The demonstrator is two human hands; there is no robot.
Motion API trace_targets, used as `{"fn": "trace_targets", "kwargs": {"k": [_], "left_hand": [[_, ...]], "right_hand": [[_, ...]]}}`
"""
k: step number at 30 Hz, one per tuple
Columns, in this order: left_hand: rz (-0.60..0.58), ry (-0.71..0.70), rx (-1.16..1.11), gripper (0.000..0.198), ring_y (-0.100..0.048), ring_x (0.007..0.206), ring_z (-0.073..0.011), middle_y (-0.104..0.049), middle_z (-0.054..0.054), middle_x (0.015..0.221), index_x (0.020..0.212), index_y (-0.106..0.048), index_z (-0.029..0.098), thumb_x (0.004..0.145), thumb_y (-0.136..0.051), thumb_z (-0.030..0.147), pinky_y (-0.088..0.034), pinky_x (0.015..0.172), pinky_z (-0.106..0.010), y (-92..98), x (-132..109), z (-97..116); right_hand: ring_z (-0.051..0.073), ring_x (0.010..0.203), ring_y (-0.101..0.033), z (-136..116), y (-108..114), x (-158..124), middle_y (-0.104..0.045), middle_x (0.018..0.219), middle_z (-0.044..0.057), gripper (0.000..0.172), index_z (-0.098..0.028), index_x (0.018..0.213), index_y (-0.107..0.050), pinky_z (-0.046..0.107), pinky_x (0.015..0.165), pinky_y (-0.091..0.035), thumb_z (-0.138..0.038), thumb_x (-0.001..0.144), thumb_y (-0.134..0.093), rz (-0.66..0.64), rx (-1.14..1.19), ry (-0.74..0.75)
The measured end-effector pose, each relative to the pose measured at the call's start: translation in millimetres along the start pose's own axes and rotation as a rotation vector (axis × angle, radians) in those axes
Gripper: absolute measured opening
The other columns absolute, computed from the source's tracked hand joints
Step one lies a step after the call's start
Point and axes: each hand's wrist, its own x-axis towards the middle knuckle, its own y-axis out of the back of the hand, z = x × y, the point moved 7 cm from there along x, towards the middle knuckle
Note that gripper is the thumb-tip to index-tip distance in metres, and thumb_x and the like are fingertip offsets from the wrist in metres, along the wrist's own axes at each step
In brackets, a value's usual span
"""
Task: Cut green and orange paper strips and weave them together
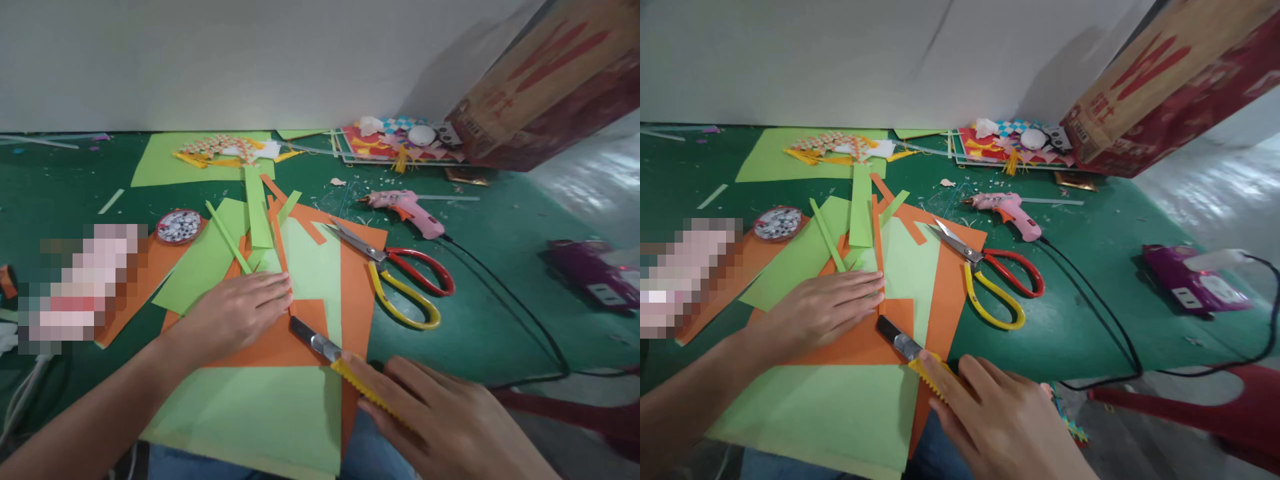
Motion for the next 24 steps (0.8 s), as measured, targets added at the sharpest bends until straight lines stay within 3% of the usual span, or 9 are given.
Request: {"fn": "trace_targets", "kwargs": {"k": [7, 24], "left_hand": [[0.006, -0.022, 0.001, 0.025, -0.062, 0.111, -0.0208, -0.069, -0.009, 0.114, 0.104, -0.068, 0.010, 0.092, -0.045, 0.011, -0.053, 0.097, -0.035, 0.3, -1.3, 0.2], [0.009, -0.026, -0.014, 0.027, -0.062, 0.111, -0.0206, -0.069, -0.009, 0.114, 0.104, -0.068, 0.010, 0.092, -0.044, 0.010, -0.052, 0.098, -0.034, 0.8, -0.3, -0.1]], "right_hand": [[0.010, 0.042, -0.052, -5.3, 2.9, 5.3, -0.056, 0.057, 0.000, 0.042, -0.015, 0.100, -0.070, 0.027, 0.040, -0.036, -0.022, 0.098, -0.028, 0.076, -0.059, -0.037], [0.010, 0.042, -0.052, -4.9, 1.0, 3.6, -0.056, 0.057, 0.000, 0.042, -0.012, 0.097, -0.070, 0.027, 0.040, -0.036, -0.021, 0.097, -0.029, 0.081, -0.056, -0.056]]}}
